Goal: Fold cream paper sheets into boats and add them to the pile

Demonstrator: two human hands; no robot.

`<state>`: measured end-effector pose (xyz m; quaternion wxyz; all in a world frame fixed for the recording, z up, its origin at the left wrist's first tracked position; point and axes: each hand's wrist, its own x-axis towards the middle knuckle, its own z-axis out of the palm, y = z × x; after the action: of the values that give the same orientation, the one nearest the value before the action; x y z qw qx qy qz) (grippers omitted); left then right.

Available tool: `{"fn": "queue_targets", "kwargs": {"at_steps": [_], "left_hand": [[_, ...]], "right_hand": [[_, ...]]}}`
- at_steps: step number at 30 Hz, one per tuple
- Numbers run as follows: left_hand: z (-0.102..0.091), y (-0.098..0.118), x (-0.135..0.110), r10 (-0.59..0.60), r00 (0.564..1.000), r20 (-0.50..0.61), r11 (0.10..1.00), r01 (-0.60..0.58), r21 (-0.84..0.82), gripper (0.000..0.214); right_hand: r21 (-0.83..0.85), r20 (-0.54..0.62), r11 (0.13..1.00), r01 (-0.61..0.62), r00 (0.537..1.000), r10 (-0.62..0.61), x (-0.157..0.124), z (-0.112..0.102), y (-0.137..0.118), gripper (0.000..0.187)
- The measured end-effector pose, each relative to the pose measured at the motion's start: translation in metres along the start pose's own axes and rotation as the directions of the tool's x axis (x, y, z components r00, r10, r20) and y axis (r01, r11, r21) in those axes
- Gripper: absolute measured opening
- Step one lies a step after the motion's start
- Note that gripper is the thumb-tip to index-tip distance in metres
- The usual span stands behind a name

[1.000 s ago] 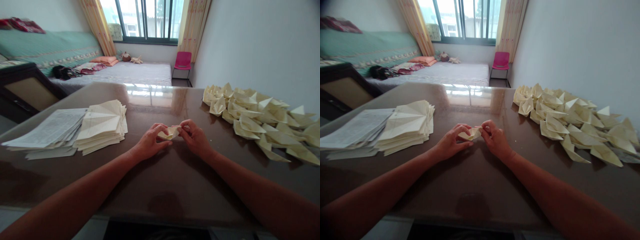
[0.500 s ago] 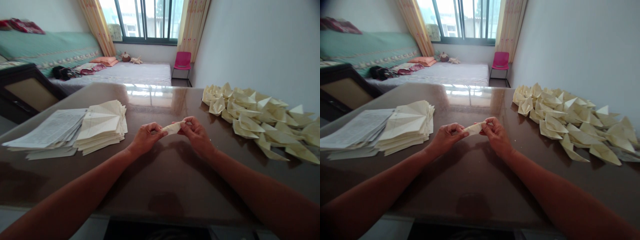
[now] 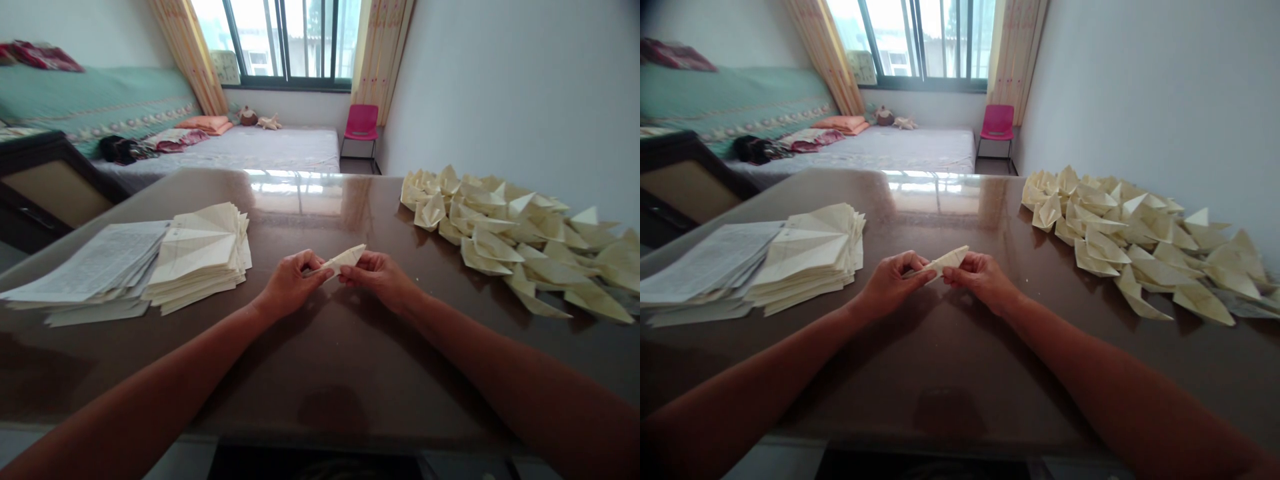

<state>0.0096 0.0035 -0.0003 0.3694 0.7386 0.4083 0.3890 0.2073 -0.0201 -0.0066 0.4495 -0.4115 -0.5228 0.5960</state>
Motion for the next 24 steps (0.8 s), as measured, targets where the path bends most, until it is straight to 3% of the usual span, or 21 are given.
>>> {"fn": "queue_targets", "kwargs": {"at_steps": [9,11,14,16,18,24], "left_hand": [[0.001,-0.004,0.001,-0.031,0.999,0.011,0.998,0.03,0.047,0.027],[-0.001,-0.002,0.001,-0.072,0.995,0.075,0.994,0.065,0.087,0.028],[-0.005,0.001,0.001,-0.137,0.956,0.258,0.983,0.099,0.157,0.031],[-0.008,0.002,0.002,-0.151,0.944,0.292,0.978,0.101,0.181,0.036],[-0.009,0.001,0.003,-0.169,0.938,0.302,0.968,0.101,0.23,0.039],[-0.005,-0.01,0.005,-0.133,0.927,0.35,0.947,0.015,0.322,0.042]], "right_hand": [[-0.046,-0.076,0.998,0.047,0.996,-0.051,0.0,0.0,-0.001,0.025],[-0.047,-0.065,0.994,0.095,0.993,-0.098,0.001,0.001,0.0,0.025],[-0.041,0.004,0.993,0.112,0.994,-0.112,0.003,0.002,0.001,0.029],[-0.045,0.036,0.994,0.102,0.994,-0.101,0.006,0.0,0.002,0.029],[-0.061,-0.003,0.991,0.121,0.993,-0.122,0.009,-0.003,0.004,0.029],[-0.257,-0.054,0.954,0.152,0.984,-0.172,0.014,-0.011,0.009,0.032]]}}
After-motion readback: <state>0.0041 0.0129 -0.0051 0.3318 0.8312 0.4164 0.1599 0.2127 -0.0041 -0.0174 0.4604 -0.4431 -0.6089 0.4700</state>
